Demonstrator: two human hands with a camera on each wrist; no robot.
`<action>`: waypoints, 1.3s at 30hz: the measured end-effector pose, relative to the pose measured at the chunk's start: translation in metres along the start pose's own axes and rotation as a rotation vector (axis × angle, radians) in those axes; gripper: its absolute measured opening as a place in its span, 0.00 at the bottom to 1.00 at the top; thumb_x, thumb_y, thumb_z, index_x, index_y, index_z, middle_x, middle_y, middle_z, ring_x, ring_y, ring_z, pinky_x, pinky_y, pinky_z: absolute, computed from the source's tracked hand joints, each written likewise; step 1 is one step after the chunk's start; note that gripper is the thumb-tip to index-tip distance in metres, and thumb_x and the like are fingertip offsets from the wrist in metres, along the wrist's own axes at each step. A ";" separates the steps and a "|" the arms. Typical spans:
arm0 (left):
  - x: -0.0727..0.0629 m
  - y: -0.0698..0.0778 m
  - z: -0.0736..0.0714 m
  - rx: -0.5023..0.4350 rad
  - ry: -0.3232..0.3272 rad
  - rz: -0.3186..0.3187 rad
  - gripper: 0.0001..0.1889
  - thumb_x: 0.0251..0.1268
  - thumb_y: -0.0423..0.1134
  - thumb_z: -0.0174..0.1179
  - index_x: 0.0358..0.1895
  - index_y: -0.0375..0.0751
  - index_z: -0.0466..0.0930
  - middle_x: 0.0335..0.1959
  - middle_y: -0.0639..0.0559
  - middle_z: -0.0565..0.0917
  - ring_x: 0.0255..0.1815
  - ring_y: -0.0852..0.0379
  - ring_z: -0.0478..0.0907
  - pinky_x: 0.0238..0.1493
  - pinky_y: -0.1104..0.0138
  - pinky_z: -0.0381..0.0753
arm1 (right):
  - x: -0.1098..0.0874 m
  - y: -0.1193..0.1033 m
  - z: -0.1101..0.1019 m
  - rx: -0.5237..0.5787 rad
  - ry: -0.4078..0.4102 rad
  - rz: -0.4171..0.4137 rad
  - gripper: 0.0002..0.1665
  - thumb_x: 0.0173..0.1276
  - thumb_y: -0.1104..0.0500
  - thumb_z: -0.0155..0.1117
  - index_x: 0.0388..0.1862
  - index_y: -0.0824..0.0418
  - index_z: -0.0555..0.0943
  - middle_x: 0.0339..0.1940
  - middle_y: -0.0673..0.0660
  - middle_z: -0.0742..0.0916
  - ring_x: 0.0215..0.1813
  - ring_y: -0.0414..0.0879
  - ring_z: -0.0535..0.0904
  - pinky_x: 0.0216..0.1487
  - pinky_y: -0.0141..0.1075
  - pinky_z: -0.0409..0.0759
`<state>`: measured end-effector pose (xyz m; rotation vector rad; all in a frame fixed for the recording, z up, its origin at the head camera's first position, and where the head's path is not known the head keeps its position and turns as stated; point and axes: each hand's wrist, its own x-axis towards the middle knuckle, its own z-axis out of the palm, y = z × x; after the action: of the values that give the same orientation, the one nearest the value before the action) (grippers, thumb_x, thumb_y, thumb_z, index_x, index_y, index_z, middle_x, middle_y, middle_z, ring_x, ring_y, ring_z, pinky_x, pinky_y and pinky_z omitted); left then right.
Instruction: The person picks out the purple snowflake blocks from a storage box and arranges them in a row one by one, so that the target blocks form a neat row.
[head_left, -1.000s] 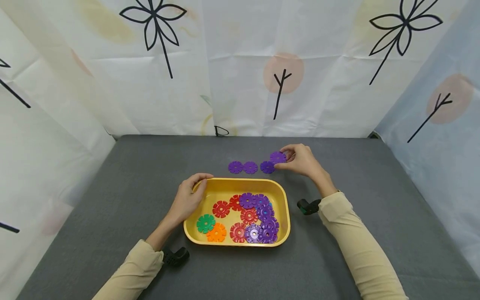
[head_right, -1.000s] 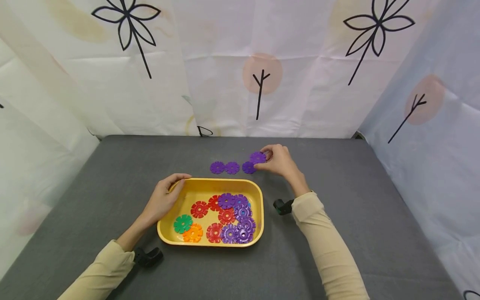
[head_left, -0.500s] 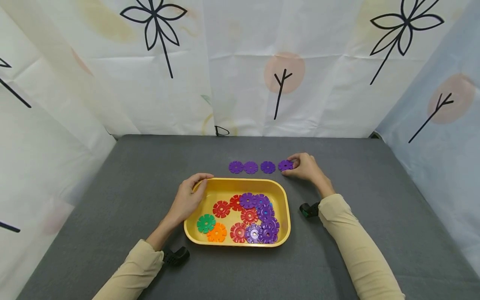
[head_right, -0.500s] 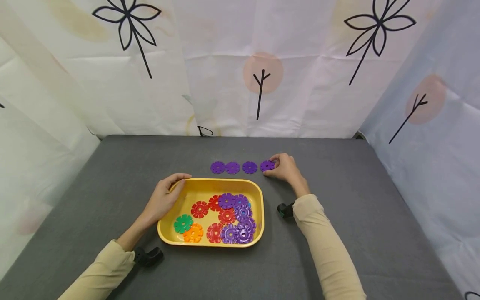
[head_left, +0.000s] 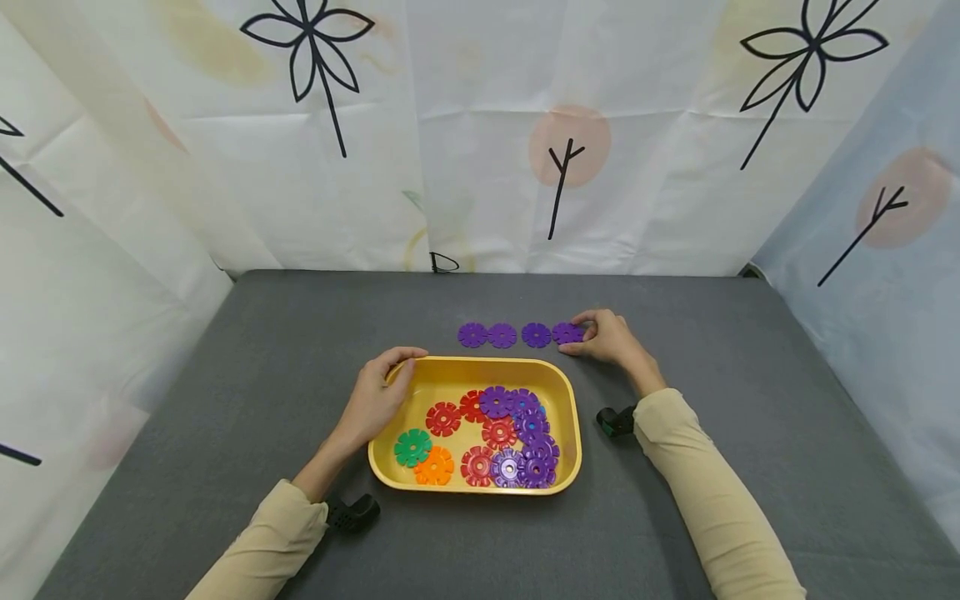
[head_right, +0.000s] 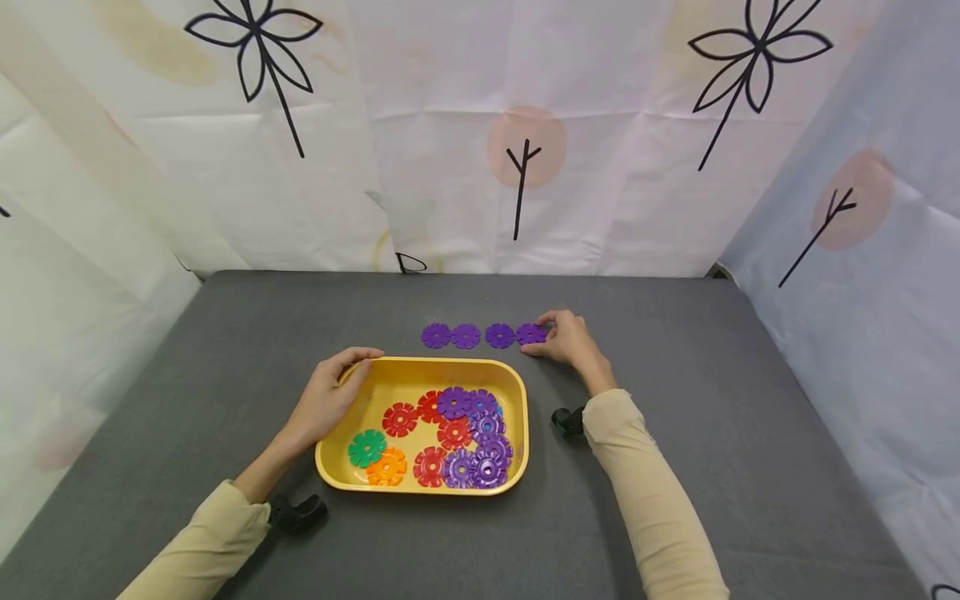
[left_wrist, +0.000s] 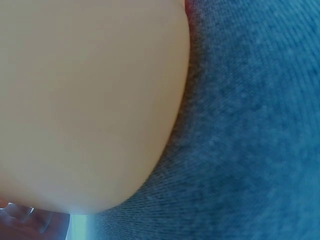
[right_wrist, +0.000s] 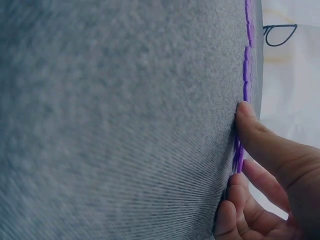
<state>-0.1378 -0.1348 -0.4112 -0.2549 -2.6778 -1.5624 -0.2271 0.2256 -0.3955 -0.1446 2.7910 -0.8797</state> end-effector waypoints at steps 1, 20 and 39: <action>0.000 0.000 0.000 0.000 0.000 0.001 0.15 0.82 0.36 0.48 0.60 0.38 0.80 0.58 0.40 0.84 0.56 0.45 0.81 0.59 0.56 0.83 | 0.000 0.000 0.000 0.003 0.004 -0.003 0.37 0.64 0.52 0.77 0.65 0.70 0.77 0.26 0.55 0.79 0.30 0.45 0.71 0.35 0.34 0.69; 0.000 0.001 0.000 -0.011 -0.007 0.011 0.15 0.83 0.37 0.48 0.60 0.38 0.80 0.57 0.40 0.84 0.54 0.47 0.83 0.55 0.59 0.84 | -0.051 -0.043 -0.013 0.123 0.079 -0.249 0.27 0.66 0.54 0.75 0.60 0.65 0.83 0.48 0.67 0.88 0.50 0.60 0.86 0.49 0.50 0.87; 0.001 0.001 0.001 -0.004 -0.004 0.004 0.15 0.82 0.37 0.48 0.60 0.38 0.80 0.57 0.40 0.84 0.55 0.46 0.82 0.56 0.60 0.84 | -0.097 -0.088 0.049 0.244 -0.040 -0.387 0.29 0.61 0.57 0.78 0.58 0.69 0.84 0.53 0.66 0.88 0.52 0.60 0.86 0.52 0.47 0.87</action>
<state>-0.1390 -0.1334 -0.4109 -0.2637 -2.6756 -1.5687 -0.1188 0.1417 -0.3676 -0.6692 2.6323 -1.2769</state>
